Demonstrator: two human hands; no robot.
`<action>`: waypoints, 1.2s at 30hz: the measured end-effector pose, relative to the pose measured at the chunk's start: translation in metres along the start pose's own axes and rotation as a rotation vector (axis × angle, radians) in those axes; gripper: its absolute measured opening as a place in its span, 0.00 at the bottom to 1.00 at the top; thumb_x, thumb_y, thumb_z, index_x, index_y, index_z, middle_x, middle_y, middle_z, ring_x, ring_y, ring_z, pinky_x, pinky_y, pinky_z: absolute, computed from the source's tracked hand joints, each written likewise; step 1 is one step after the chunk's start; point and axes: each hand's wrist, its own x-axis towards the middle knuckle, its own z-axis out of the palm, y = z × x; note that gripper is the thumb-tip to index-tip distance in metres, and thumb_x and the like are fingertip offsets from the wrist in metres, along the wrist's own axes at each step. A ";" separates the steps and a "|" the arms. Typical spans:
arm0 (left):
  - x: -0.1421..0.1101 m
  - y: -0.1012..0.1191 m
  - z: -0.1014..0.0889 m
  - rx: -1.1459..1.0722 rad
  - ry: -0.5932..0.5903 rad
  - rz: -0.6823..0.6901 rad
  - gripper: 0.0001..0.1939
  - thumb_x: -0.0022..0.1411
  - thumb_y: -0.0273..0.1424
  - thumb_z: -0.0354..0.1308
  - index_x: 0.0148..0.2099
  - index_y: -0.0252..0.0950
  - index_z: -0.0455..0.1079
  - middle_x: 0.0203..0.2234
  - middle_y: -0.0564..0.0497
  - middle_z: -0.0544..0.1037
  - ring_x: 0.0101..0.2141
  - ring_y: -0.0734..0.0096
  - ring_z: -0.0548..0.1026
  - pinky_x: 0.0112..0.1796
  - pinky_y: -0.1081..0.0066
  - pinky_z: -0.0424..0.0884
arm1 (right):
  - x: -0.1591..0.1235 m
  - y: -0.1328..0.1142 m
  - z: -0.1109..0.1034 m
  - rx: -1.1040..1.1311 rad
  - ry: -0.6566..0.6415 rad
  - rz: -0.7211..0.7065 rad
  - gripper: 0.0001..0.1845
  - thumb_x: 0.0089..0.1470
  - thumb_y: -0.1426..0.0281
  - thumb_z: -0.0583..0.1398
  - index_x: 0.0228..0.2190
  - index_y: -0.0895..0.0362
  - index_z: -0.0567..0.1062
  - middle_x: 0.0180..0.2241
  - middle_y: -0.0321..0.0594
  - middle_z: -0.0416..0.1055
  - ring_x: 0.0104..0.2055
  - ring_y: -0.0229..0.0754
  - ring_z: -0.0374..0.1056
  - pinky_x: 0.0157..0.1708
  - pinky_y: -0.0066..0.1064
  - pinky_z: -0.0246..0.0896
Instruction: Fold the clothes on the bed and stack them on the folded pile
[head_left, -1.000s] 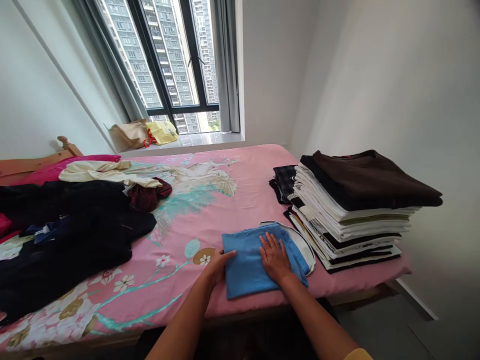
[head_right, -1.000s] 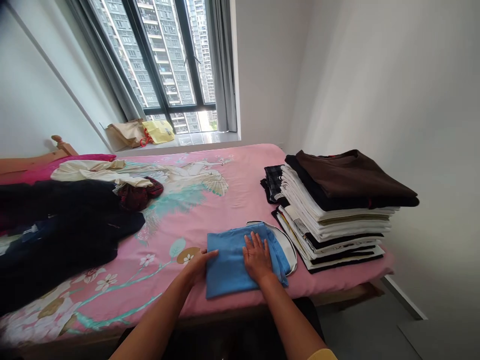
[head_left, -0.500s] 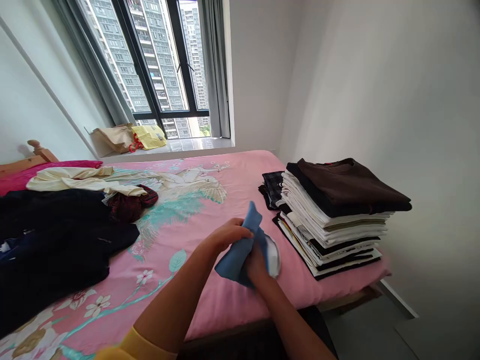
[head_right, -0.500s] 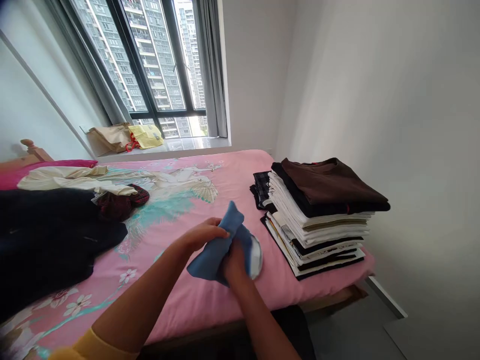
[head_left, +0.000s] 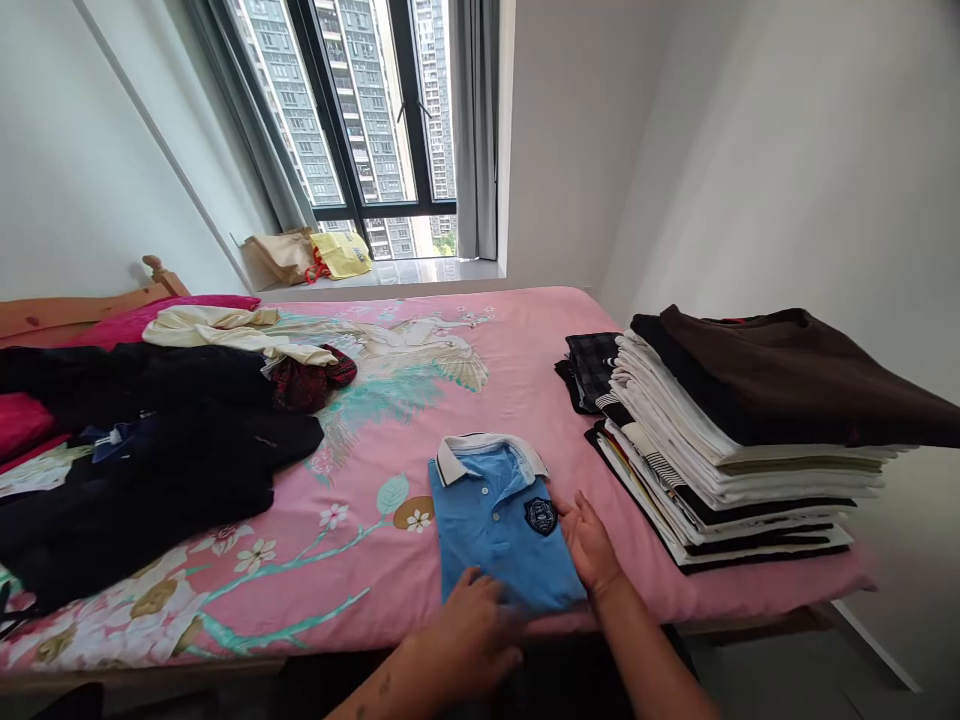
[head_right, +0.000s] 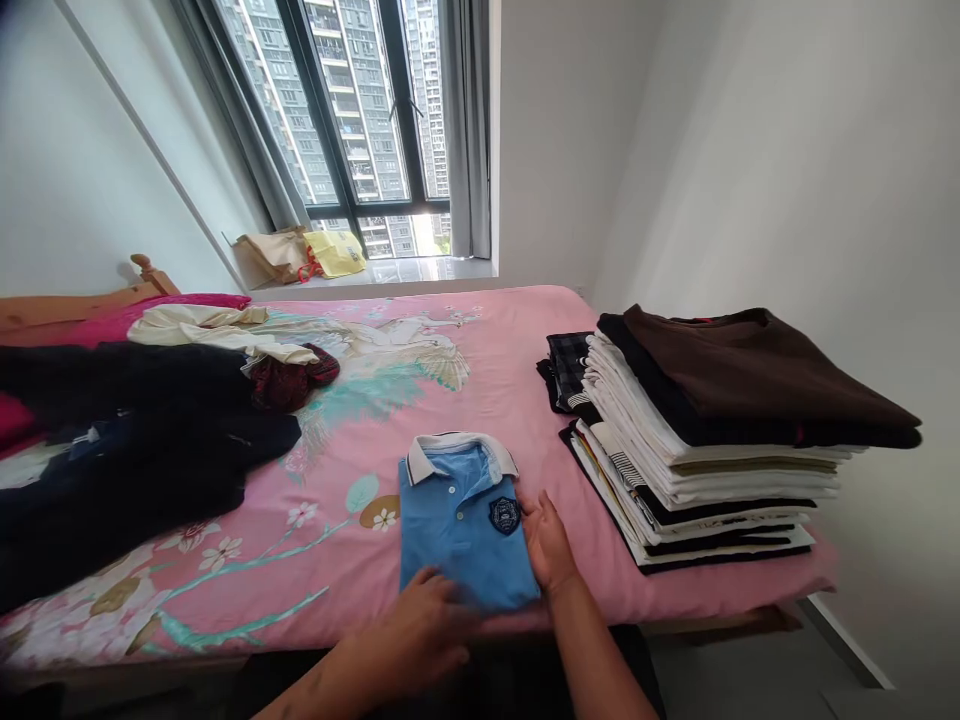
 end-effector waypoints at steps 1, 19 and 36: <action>-0.008 -0.008 0.008 -0.026 0.084 -0.021 0.14 0.57 0.37 0.54 0.47 0.45 0.70 0.42 0.46 0.74 0.44 0.59 0.71 0.50 0.57 0.64 | 0.000 0.001 -0.006 0.047 -0.034 0.046 0.22 0.57 0.55 0.52 0.44 0.58 0.70 0.43 0.47 0.72 0.44 0.46 0.69 0.41 0.39 0.67; -0.013 -0.097 0.038 -0.926 0.642 -0.643 0.22 0.57 0.44 0.49 0.48 0.36 0.69 0.42 0.45 0.77 0.39 0.64 0.76 0.37 0.69 0.72 | -0.011 0.031 -0.023 -0.904 0.252 -0.331 0.24 0.56 0.60 0.50 0.50 0.58 0.67 0.50 0.48 0.67 0.52 0.47 0.64 0.51 0.38 0.60; 0.007 -0.112 0.022 -1.223 0.417 -0.706 0.24 0.45 0.53 0.59 0.25 0.38 0.58 0.09 0.62 0.60 0.08 0.83 0.56 0.10 0.79 0.47 | 0.060 0.008 -0.024 -0.782 0.121 -0.027 0.10 0.43 0.63 0.60 0.21 0.57 0.69 0.18 0.35 0.68 0.23 0.37 0.64 0.21 0.25 0.53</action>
